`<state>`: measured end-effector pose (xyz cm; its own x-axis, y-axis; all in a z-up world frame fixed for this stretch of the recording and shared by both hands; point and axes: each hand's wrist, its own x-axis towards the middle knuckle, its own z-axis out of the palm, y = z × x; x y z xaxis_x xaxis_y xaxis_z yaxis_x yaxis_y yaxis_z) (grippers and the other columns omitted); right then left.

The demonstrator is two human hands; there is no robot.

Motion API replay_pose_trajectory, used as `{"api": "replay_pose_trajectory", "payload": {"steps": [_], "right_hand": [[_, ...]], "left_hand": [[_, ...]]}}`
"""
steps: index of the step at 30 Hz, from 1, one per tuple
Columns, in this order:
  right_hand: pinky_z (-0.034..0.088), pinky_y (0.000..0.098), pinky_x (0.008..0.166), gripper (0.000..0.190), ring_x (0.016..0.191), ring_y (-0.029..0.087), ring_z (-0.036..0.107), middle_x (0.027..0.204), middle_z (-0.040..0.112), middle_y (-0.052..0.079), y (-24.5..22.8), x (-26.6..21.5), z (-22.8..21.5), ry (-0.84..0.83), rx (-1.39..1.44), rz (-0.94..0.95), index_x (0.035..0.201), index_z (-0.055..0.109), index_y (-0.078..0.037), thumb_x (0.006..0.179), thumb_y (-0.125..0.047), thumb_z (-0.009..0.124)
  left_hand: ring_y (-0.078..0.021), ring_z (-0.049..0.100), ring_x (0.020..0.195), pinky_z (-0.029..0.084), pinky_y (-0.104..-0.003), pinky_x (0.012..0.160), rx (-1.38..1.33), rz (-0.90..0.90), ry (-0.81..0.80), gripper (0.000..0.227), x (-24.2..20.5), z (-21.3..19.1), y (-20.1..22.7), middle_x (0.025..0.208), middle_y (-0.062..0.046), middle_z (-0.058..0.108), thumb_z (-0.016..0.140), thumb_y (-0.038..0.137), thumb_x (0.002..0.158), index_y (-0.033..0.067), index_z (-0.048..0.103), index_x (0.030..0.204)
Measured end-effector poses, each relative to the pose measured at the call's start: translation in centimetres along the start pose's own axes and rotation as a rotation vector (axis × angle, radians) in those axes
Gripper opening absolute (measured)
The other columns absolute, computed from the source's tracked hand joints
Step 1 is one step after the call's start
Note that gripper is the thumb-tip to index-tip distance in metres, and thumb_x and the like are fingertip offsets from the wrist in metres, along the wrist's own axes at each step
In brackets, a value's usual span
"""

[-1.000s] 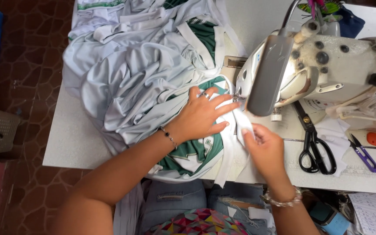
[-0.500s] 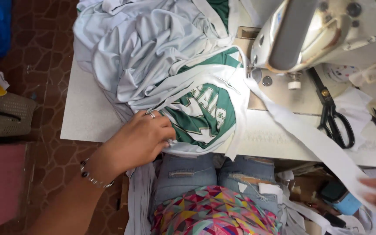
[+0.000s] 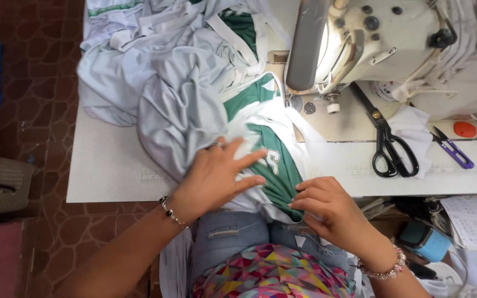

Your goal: Applying a white fabric trim or tape to the edges of green and white garment pieces using a sewing machine and scissors.

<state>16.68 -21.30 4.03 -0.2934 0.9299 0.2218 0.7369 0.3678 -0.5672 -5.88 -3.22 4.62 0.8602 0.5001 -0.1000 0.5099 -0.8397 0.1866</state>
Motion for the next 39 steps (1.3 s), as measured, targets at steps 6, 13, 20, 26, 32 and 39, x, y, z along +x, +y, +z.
{"api": "replay_pose_trajectory", "payload": {"steps": [6, 13, 20, 26, 32, 39], "right_hand": [[0.043, 0.052, 0.094, 0.024, 0.125, 0.036, 0.057, 0.13, 0.063, 0.011, 0.2, 0.4, 1.5, -0.035, -0.049, -0.044, 0.092, 0.066, -0.012, 0.077, 0.007, 0.065], [0.04, 0.0516, 0.088, 0.01, 0.119, 0.031, 0.061, 0.119, 0.072, 0.004, 0.9, -0.1, 0.5, -0.075, -0.102, -0.064, 0.102, 0.069, -0.012, 0.092, -0.009, 0.068], [0.043, 0.0416, 0.093, 0.032, 0.118, 0.025, 0.063, 0.122, 0.073, -0.001, 2.6, 0.0, 1.7, 0.141, -0.23, 0.128, 0.12, 0.073, -0.019, 0.089, -0.025, 0.076], [0.043, 0.0385, 0.086, 0.025, 0.105, 0.023, 0.064, 0.115, 0.074, -0.003, 3.4, -0.3, 0.8, 0.16, -0.225, 0.187, 0.113, 0.076, -0.021, 0.088, -0.024, 0.076], [0.039, 0.0382, 0.076, 0.038, 0.096, 0.024, 0.059, 0.112, 0.069, 0.005, 3.5, 2.0, 2.1, 0.176, -0.413, 0.2, 0.123, 0.071, -0.014, 0.089, -0.032, 0.077], [0.037, 0.0371, 0.079, 0.015, 0.094, 0.021, 0.057, 0.108, 0.073, 0.003, 3.4, 2.1, 1.1, 0.176, -0.428, 0.177, 0.106, 0.077, -0.014, 0.091, -0.015, 0.073]], "left_hand": [[-0.0227, 0.06, 0.102, 0.044, -0.038, 0.077, 0.059, 0.156, 0.63, 0.02, 3.5, 1.9, 2.3, 0.101, -0.002, 0.063, 0.07, 0.02, 0.085, 0.021, 0.068, 0.066], [-0.0293, 0.041, 0.142, 0.042, -0.049, 0.098, 0.225, 0.045, 0.171, 0.092, 3.6, 4.5, 0.5, 0.158, -0.005, 0.043, 0.066, 0.083, 0.073, 0.0373, 0.045, 0.15], [-0.0459, 0.025, 0.149, 0.026, -0.068, 0.112, -0.055, 0.297, 0.034, 0.079, 2.5, 3.6, 1.7, 0.159, -0.018, 0.035, 0.067, 0.05, 0.088, 0.0124, 0.041, 0.153], [-0.0392, 0.031, 0.139, 0.027, -0.066, 0.102, -0.016, 0.287, 0.097, 0.06, 5.0, 3.8, 1.3, 0.145, -0.012, 0.041, 0.07, 0.051, 0.084, 0.0172, 0.052, 0.13], [-0.0181, 0.052, 0.097, 0.031, -0.045, 0.085, -0.006, 0.35, 0.463, 0.013, 11.2, 5.2, -2.2, 0.089, 0.007, 0.058, 0.063, 0.015, 0.09, 0.0247, 0.064, 0.099], [-0.0221, 0.053, 0.093, 0.03, -0.046, 0.082, -0.179, 0.323, 0.315, 0.015, 12.4, 5.3, -3.1, 0.085, 0.006, 0.06, 0.073, 0.038, 0.089, 0.0267, 0.066, 0.095]]}}
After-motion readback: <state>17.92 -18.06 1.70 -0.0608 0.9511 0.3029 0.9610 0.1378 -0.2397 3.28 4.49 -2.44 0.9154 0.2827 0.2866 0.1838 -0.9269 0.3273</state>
